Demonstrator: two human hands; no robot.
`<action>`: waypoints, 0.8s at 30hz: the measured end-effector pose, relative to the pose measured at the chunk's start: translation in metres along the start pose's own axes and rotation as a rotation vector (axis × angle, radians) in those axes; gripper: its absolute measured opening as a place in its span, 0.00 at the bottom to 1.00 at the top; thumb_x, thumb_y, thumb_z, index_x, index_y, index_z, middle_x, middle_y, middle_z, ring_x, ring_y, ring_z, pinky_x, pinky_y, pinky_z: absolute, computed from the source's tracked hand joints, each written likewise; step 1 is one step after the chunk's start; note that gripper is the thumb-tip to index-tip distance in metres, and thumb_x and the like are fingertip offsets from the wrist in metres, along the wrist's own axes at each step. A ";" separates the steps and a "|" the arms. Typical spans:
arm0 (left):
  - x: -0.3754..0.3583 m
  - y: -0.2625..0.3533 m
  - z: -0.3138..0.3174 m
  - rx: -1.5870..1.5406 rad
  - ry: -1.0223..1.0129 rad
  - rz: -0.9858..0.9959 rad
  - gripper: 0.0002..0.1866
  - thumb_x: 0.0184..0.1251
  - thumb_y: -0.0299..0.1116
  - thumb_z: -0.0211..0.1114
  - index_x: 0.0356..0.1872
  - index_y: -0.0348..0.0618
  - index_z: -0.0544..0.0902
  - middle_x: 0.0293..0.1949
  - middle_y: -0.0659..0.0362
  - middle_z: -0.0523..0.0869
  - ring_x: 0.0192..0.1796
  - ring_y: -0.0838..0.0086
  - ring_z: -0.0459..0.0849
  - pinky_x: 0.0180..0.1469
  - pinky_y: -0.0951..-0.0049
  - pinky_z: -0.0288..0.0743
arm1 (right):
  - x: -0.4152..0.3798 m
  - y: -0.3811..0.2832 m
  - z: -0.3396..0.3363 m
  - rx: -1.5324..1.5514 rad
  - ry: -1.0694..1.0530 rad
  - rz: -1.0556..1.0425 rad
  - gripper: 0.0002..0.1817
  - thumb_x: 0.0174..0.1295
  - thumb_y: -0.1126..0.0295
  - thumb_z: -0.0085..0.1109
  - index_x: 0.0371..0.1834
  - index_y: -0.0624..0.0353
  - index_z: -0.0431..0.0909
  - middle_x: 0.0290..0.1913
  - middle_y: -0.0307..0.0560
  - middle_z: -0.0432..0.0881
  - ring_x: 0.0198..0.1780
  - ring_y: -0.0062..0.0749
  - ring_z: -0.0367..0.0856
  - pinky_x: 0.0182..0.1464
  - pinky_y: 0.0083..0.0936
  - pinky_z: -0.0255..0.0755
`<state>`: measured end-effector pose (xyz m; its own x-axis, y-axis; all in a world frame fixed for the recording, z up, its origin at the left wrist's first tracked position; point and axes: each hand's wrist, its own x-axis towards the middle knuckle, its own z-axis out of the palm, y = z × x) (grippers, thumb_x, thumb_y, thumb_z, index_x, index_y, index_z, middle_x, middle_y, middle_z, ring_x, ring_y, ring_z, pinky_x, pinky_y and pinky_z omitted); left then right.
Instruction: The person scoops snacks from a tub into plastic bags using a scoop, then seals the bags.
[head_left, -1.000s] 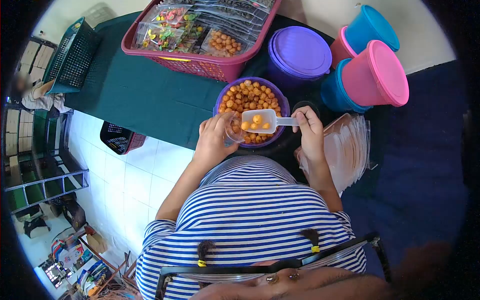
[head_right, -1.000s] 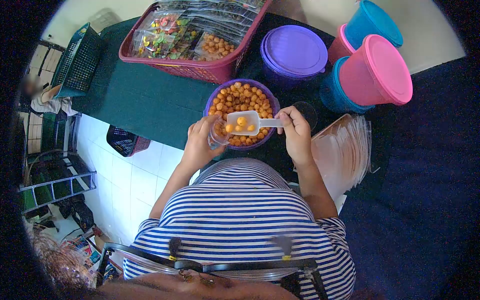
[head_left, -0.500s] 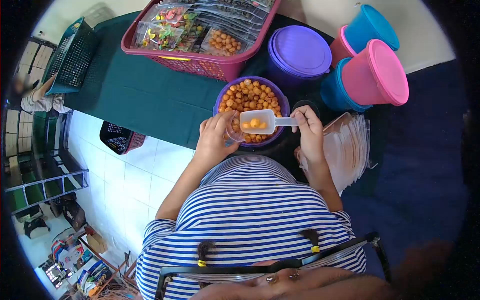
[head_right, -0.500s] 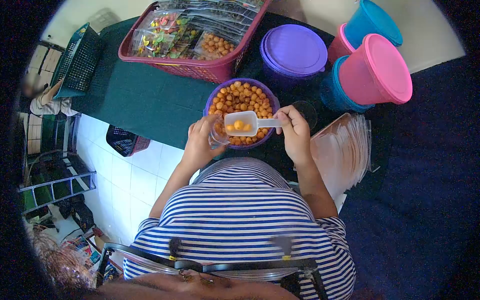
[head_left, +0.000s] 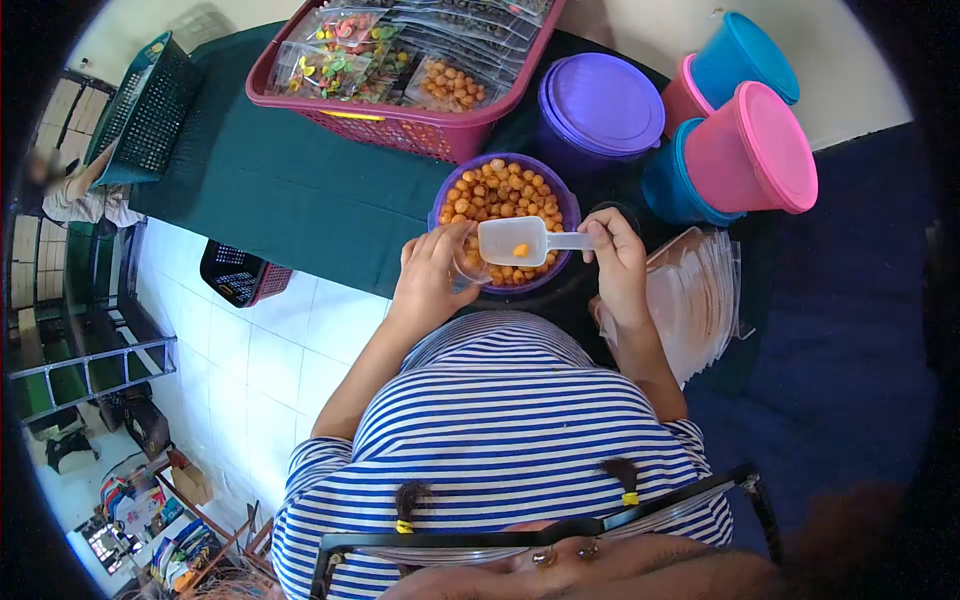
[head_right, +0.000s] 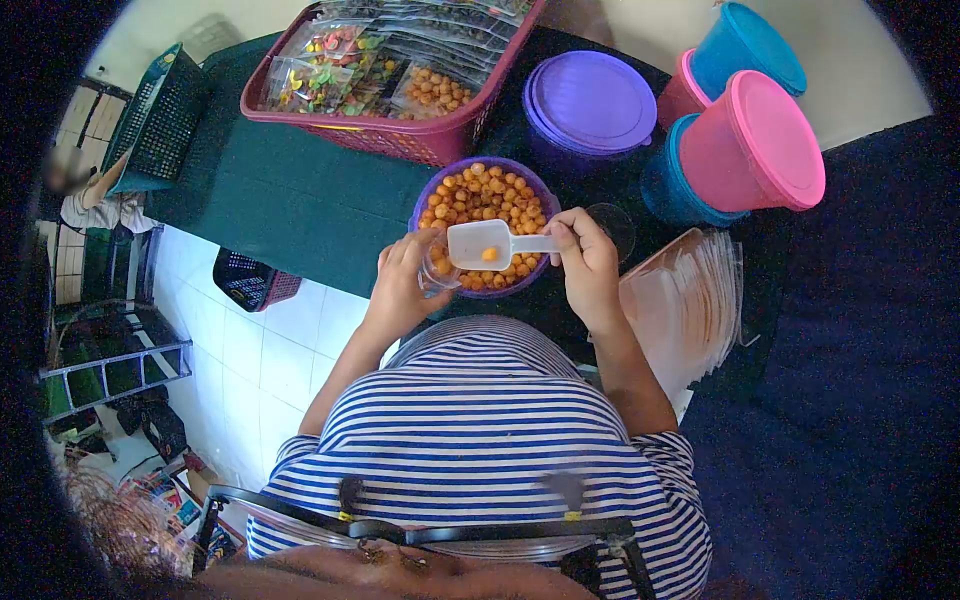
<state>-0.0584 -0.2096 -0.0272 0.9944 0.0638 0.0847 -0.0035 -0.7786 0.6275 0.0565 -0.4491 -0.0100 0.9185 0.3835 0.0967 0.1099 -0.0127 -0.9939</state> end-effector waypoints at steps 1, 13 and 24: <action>0.001 0.001 -0.001 -0.014 -0.011 -0.016 0.47 0.44 0.31 0.81 0.69 0.48 0.67 0.64 0.48 0.77 0.68 0.50 0.73 0.72 0.49 0.59 | 0.000 -0.002 0.001 -0.004 0.006 -0.007 0.09 0.76 0.69 0.52 0.39 0.61 0.77 0.31 0.36 0.77 0.29 0.15 0.70 0.33 0.17 0.64; 0.062 0.024 -0.062 -1.017 -0.421 -0.005 0.38 0.49 0.25 0.74 0.65 0.37 0.71 0.51 0.58 0.82 0.52 0.76 0.81 0.60 0.71 0.73 | 0.070 -0.164 0.018 -0.817 -0.354 -0.875 0.03 0.66 0.67 0.60 0.36 0.51 0.76 0.26 0.42 0.78 0.32 0.39 0.78 0.43 0.36 0.59; 0.071 -0.010 -0.052 -1.866 -0.544 0.535 0.44 0.42 0.43 0.79 0.63 0.36 0.70 0.45 0.53 0.78 0.47 0.63 0.81 0.52 0.57 0.79 | 0.058 -0.171 -0.019 -0.482 0.146 -0.801 0.04 0.69 0.70 0.57 0.38 0.58 0.80 0.34 0.45 0.81 0.36 0.37 0.77 0.43 0.33 0.68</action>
<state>0.0072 -0.1654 0.0129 0.7770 -0.3465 0.5256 0.0187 0.8472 0.5309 0.0983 -0.4419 0.1662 0.5363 0.3241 0.7793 0.8439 -0.1886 -0.5022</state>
